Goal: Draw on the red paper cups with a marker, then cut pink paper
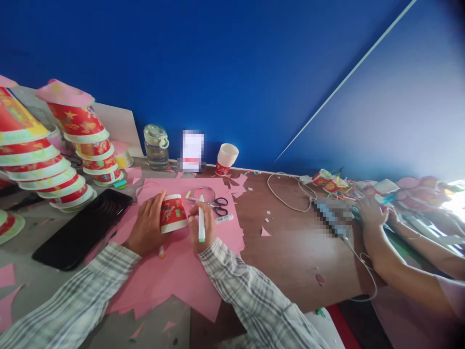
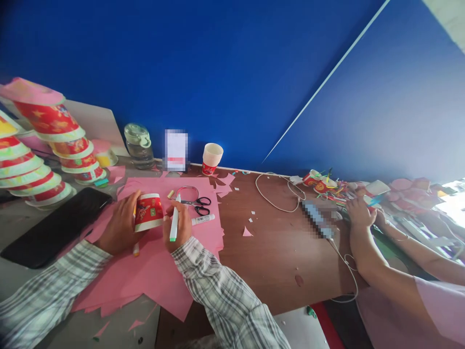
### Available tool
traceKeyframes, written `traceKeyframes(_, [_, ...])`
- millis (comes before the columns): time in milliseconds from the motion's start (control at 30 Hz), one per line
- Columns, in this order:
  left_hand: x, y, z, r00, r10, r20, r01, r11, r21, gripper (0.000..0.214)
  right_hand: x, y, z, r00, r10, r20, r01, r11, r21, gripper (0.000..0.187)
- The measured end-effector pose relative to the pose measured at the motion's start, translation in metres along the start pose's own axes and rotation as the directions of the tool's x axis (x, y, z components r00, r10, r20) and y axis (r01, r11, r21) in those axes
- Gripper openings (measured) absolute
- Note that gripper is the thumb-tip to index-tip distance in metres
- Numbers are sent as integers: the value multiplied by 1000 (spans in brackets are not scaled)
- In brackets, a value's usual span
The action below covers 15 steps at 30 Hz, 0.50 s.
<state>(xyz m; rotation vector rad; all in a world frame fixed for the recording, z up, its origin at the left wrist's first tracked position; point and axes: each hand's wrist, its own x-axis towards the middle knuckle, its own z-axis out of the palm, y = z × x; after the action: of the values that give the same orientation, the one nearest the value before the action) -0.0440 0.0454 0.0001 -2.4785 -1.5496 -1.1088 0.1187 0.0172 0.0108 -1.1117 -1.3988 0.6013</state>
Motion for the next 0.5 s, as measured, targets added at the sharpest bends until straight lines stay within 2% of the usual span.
traceKeyframes(133, [-1,-2,3,1000,-26,-7,26,1000,-2,90,-2,6,2,996,81,-43,-81,997,14,33])
traceKeyframes(300, [-3,-5,5,995,-94,-23,93,995,-45,89,-9,12,4,993,103,58,-106,993,49,28])
traceKeyframes(400, [-4,-6,4,991,-136,-14,135,988,-69,89,-10,9,3,990,134,54,-138,988,74,31])
traceKeyframes(500, [-6,-7,3,989,-147,-5,146,986,-78,91,-10,5,-1,990,129,50,-130,991,28,31])
